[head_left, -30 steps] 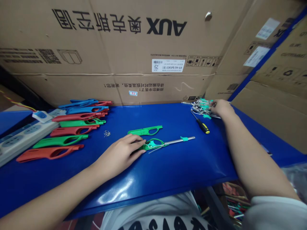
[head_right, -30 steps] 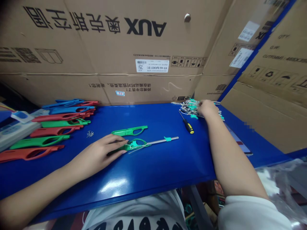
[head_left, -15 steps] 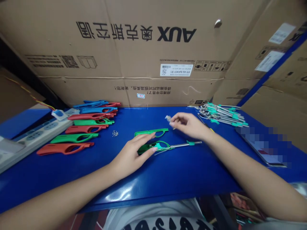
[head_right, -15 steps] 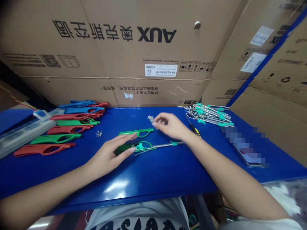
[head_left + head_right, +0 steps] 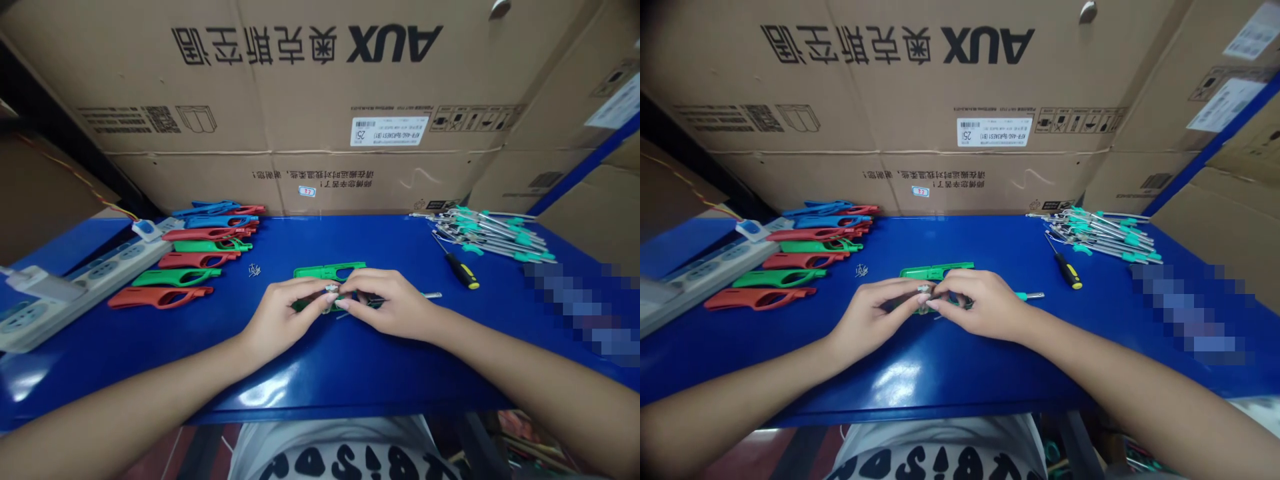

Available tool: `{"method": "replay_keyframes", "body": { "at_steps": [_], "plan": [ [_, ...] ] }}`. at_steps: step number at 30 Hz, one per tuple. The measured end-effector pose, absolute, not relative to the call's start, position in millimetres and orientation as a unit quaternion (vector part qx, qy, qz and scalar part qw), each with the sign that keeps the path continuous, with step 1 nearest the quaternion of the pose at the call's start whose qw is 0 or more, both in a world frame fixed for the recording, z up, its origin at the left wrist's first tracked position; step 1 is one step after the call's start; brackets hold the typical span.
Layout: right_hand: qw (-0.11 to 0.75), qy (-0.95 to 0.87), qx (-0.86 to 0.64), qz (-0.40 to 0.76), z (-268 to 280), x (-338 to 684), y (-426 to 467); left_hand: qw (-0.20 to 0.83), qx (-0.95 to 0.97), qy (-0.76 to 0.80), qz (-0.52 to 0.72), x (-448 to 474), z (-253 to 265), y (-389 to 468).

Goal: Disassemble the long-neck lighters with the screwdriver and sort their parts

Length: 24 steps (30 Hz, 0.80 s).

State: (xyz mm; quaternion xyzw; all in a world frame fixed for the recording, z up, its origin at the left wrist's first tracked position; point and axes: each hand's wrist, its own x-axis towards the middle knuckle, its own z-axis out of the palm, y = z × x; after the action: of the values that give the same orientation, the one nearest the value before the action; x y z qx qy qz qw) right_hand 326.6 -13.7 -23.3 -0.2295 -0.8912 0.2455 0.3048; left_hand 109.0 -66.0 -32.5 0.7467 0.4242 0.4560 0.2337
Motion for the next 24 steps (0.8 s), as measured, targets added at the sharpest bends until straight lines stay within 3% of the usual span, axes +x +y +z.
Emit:
{"method": "replay_keyframes", "body": {
  "at_steps": [6, 14, 19, 24],
  "plan": [
    [0.288, -0.923, -0.198, 0.160, -24.0, 326.5, -13.0, 0.206, 0.788, 0.402, 0.418, 108.0, -29.9, -67.8],
    [0.239, -0.945, -0.179, 0.132, -22.3, 329.5, -6.7, 0.230, 0.796, 0.389, 0.402, 106.5, -28.2, -66.7],
    [0.208, -0.946, -0.212, 0.131, -18.7, 336.3, -4.9, 0.309, 0.712, 0.450, 0.442, 107.1, -31.8, -62.9],
    [0.095, -0.975, -0.176, 0.096, -20.3, 340.9, -4.9, 0.408, 0.618, 0.485, 0.465, 106.6, -35.6, -57.7]
  ]
}}
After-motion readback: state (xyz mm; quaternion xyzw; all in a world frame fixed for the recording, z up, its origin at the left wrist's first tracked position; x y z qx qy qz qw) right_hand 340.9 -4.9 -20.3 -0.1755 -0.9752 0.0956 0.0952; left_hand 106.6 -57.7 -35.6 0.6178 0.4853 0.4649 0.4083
